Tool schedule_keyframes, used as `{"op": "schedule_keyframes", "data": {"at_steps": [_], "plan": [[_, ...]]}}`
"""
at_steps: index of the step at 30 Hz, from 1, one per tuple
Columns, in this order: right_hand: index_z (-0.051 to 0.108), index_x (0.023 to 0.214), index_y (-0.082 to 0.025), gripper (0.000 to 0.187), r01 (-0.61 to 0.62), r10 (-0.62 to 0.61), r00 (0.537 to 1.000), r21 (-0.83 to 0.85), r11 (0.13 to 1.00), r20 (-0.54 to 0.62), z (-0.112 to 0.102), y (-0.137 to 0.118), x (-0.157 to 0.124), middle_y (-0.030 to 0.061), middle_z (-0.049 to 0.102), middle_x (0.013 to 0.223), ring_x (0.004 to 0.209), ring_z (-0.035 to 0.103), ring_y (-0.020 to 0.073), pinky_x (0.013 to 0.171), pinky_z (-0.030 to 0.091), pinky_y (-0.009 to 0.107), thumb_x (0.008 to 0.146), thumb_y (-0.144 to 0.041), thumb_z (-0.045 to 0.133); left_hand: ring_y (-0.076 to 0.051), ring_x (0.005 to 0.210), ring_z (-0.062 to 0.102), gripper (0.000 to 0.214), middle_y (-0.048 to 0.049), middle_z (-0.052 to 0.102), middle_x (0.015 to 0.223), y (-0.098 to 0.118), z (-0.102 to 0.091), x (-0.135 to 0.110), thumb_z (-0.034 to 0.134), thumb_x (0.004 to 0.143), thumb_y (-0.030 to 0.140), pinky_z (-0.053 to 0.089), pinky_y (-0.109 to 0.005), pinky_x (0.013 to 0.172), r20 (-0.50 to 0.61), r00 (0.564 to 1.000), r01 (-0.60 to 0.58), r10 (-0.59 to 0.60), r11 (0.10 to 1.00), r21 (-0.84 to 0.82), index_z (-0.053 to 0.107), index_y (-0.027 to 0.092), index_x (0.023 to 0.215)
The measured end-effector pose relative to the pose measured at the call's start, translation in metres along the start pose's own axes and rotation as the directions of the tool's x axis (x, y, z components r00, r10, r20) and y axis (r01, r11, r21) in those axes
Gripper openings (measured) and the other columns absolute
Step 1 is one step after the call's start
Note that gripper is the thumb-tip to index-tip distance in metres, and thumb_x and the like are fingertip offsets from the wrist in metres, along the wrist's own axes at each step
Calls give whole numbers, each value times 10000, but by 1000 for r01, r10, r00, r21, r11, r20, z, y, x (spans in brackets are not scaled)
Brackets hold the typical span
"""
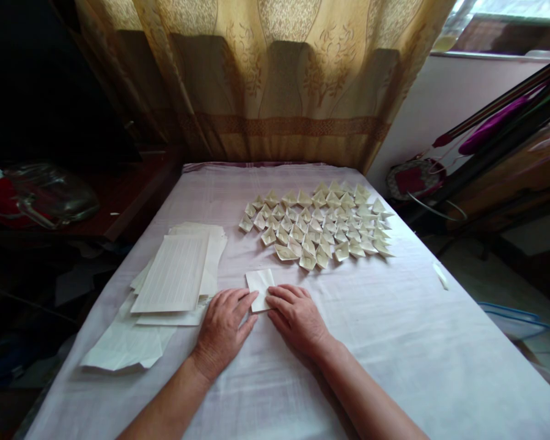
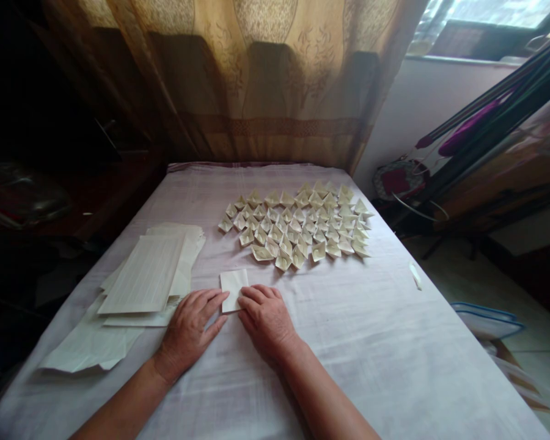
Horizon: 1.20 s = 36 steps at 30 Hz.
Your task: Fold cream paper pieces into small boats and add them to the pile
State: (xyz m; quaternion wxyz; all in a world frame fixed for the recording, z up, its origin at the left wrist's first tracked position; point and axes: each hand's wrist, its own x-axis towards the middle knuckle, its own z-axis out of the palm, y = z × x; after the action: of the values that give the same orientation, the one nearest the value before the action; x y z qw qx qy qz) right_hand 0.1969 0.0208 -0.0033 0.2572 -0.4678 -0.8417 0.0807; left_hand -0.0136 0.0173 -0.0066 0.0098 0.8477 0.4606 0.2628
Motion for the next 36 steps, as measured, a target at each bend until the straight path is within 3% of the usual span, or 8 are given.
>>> {"op": "schedule_keyframes", "data": {"at_steps": [5, 12, 16, 19, 22, 26, 29, 36], "plan": [[691, 997, -220, 130, 57, -60, 996, -60, 997, -59, 3, 1, 5, 69, 718, 1086, 981, 620, 221, 816, 464, 361, 935, -226, 577, -264, 1098, 582, 252, -94, 629, 1244, 1, 0, 4, 639, 888, 264, 480, -450, 939, 32, 999, -19, 17, 999, 48, 667, 244, 1138], [700, 965, -215, 167, 73, -76, 994, -34, 997, -85, 2, 1, 5, 73, 728, 1050, 943, 627, 206, 809, 476, 347, 957, -229, 533, -207, 945, 652, 109, -35, 728, 997, 1, 3, 11, 577, 938, 235, 419, -450, 997, 32, 995, -94, 92, 994, 48, 640, 198, 1018], [681, 1059, -214, 181, 67, -65, 994, 25, 997, -88, 2, 3, 1, 84, 718, 1089, 991, 625, 219, 848, 490, 370, 921, -230, 564, -184, 844, 666, 122, -20, 735, 924, 1, 3, 15, 510, 971, 206, 431, -433, 962, -27, 990, -134, 136, 988, 82, 628, 187, 993], [636, 1184, -200, 310, 40, -36, 995, 40, 998, -97, 2, 5, -1, 108, 687, 1175, 1075, 601, 242, 892, 493, 402, 879, -216, 584, -173, 801, 668, 144, -16, 736, 888, 1, 2, 17, 477, 985, 191, 445, -416, 934, -67, 985, -151, 157, 984, 93, 621, 182, 978], [647, 1165, -216, 295, 34, -34, 994, -10, 999, -104, 0, 7, -1, 104, 679, 1207, 1099, 593, 252, 883, 489, 406, 881, -185, 572, -168, 786, 669, 163, -16, 736, 868, 3, 0, 17, 450, 995, 184, 454, -407, 923, -105, 980, -162, 170, 983, 87, 611, 176, 969], [675, 1014, -228, 165, 85, -84, 992, 2, 996, -94, -5, 3, -3, 61, 743, 1045, 990, 638, 219, 833, 466, 358, 910, -173, 559, -177, 876, 676, 180, -29, 743, 900, 7, -7, 13, 428, 999, 194, 453, -399, 954, -106, 974, -199, 202, 979, 30, 606, 177, 1023], [662, 991, -216, 156, 97, -95, 993, 32, 995, -74, -10, -2, -9, 56, 755, 950, 961, 648, 208, 830, 444, 340, 921, -166, 532, -218, 943, 667, 199, -53, 743, 945, 8, -11, 8, 481, 985, 307, 459, -426, 955, -56, 972, -230, 228, 973, -27, 599, 170, 1067], [648, 986, -220, 125, 2, 4, 999, 130, 991, -45, -12, -1, -15, 36, 743, 893, 950, 637, 196, 841, 401, 334, 943, -220, 531, -204, 837, 643, 115, -35, 708, 851, 2, -8, 7, 523, 937, 193, 495, -349, 785, 13, 995, -96, 99, 986, -137, 635, 203, 961]]}}
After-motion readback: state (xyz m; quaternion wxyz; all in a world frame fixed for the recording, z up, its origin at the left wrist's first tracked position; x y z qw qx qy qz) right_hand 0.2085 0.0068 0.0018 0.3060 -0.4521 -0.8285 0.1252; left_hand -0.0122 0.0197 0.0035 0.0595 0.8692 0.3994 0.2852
